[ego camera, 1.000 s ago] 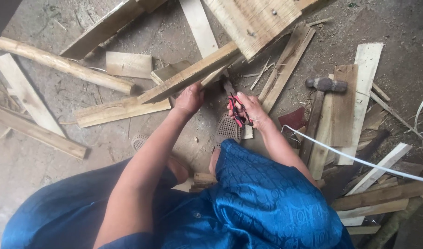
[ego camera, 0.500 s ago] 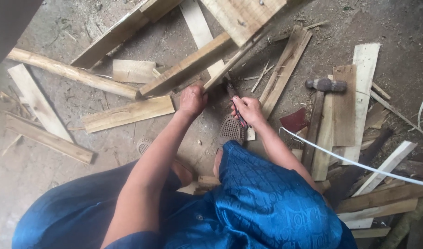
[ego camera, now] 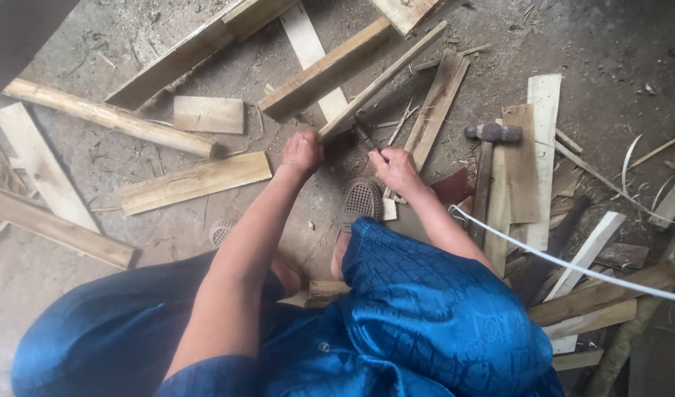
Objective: The person sits on the ground among scrap wood, picks up wooden planks and frames, and hammers and pries nails out of the wood using a hammer and pliers, setting pieces aside as they work through the pile.
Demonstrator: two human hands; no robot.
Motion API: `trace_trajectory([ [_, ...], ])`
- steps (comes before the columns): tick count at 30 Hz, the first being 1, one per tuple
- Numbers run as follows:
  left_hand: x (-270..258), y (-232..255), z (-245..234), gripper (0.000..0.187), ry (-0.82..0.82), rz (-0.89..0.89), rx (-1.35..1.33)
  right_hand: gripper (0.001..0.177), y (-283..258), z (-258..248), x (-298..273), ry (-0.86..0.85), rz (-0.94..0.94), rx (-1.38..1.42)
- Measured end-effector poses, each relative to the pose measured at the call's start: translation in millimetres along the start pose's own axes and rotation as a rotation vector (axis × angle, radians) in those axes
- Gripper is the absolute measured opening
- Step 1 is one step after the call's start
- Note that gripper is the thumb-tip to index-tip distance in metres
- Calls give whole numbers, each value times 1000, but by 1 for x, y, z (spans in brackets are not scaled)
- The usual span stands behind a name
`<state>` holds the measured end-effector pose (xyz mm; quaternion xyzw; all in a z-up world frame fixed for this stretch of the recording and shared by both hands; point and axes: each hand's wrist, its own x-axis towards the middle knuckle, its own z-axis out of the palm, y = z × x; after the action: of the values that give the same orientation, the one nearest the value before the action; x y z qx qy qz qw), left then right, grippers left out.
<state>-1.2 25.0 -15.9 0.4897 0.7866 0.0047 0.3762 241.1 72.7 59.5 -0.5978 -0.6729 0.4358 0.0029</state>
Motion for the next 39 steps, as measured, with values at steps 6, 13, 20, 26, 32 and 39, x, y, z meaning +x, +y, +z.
trace_trajectory([
  [6,-9,8,-16,26,-8,-9,-77,38,-2,8,-1,61,-166,-141],
  [13,-12,4,-15,23,-31,-20,-193,41,-8,6,-1,18,-184,-373],
  [20,-3,-2,-6,25,-78,-27,-220,45,4,22,17,-92,16,-18],
  [26,-19,11,-27,24,-54,-60,-194,41,6,21,38,-215,143,-139],
  [32,-13,8,-17,27,-68,-83,-190,43,-27,-9,28,-220,74,-234],
  [39,-11,9,-23,29,-119,-79,-202,42,5,26,22,-100,2,-192],
])
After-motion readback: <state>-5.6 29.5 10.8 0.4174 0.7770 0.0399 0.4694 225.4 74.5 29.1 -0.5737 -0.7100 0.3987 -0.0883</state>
